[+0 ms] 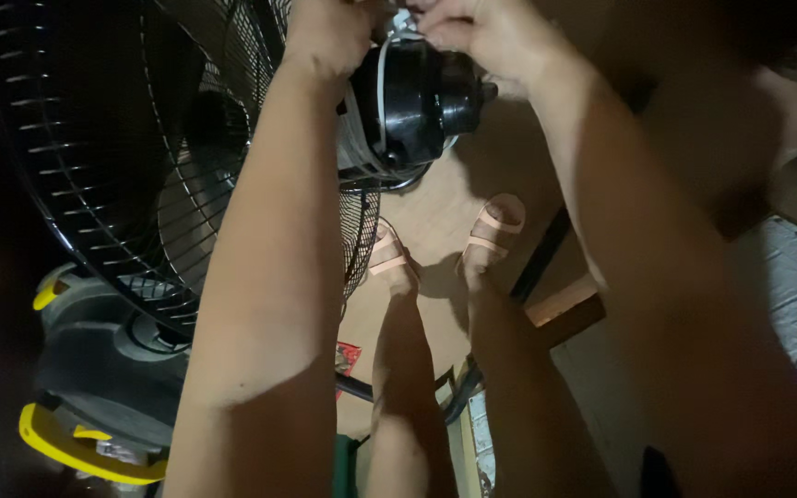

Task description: The person wraps the power cord around a standing fan, then picks up a vacuum cleaner hose and attaches a floor nozzle to it. They connect the hose to the vacuum cleaner body and prepare the vacuum for use.

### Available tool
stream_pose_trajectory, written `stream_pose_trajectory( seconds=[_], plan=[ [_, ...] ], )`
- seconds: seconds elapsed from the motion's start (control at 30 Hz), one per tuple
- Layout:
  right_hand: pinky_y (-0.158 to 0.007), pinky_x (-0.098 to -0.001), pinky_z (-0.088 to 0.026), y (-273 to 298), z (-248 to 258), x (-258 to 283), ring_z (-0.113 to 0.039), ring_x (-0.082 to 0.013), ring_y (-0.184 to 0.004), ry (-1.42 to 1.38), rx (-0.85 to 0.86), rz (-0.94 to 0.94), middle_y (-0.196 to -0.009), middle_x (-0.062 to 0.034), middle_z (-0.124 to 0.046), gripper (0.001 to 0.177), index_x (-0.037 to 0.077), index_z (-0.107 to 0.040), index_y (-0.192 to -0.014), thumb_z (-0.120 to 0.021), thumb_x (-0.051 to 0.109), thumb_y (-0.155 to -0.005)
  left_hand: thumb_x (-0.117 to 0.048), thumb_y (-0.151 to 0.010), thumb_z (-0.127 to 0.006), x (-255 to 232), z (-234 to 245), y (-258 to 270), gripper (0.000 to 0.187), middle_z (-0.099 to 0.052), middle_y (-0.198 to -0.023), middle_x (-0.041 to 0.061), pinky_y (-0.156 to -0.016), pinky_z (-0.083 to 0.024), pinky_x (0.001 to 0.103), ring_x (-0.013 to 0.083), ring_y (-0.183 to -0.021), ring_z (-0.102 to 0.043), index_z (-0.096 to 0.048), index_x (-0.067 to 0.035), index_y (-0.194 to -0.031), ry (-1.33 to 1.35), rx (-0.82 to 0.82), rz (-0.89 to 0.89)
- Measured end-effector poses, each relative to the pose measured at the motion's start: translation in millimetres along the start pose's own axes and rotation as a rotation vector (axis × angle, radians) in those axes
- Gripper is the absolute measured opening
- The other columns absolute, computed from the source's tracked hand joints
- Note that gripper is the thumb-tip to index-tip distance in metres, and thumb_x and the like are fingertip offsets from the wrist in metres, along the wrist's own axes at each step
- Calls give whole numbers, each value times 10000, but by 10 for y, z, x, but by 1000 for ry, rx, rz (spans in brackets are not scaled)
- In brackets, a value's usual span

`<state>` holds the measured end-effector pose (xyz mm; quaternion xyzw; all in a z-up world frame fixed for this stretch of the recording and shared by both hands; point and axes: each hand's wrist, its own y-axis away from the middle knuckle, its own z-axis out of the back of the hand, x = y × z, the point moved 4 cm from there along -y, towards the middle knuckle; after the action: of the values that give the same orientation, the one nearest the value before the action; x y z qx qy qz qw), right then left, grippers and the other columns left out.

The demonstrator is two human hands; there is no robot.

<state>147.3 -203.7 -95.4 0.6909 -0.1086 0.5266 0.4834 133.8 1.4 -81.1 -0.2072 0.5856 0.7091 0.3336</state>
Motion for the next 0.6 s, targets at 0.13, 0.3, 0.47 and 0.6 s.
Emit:
stream_pose_trajectory(
  seconds=[0.13,0.3,0.47,0.6],
  plan=[
    [-1006,-353,-556,54,41,178,-684,-222,-1162,257,-14,198,-1267,-57,-710,142,59,-716,-1155,-659,95,-1030,-104,-897,-719,-127,-23,21,90,-765,-788,67,-596,-583,310,164,-680,-741,-758,-37,-942,-12,-12,-221],
    [-1024,-368,-524,100,68,194,-688,-237,-1155,369,-82,340,-1244,-89,-725,172,53,-679,-1243,-624,167,-1127,-59,-898,-602,-109,-27,5,227,-811,-828,47,-643,-610,299,159,-712,-761,-818,-61,-969,32,34,-292],
    [-1015,-363,-503,-52,16,96,-672,-204,-1156,237,-61,301,-1258,-55,-711,199,77,-660,-1287,-650,176,-1115,-171,-904,-824,-143,-15,70,164,-771,-933,65,-752,-599,318,178,-833,-738,-763,-57,-1005,77,119,-325],
    [-985,-353,-523,-216,48,92,-657,-155,-1058,186,20,78,-1115,-23,-703,121,129,-692,-1151,-657,214,-1073,-82,-837,-795,-157,1,73,210,-766,-1003,30,-828,-603,306,158,-907,-739,-744,-86,-1041,11,182,-343]
  ],
)
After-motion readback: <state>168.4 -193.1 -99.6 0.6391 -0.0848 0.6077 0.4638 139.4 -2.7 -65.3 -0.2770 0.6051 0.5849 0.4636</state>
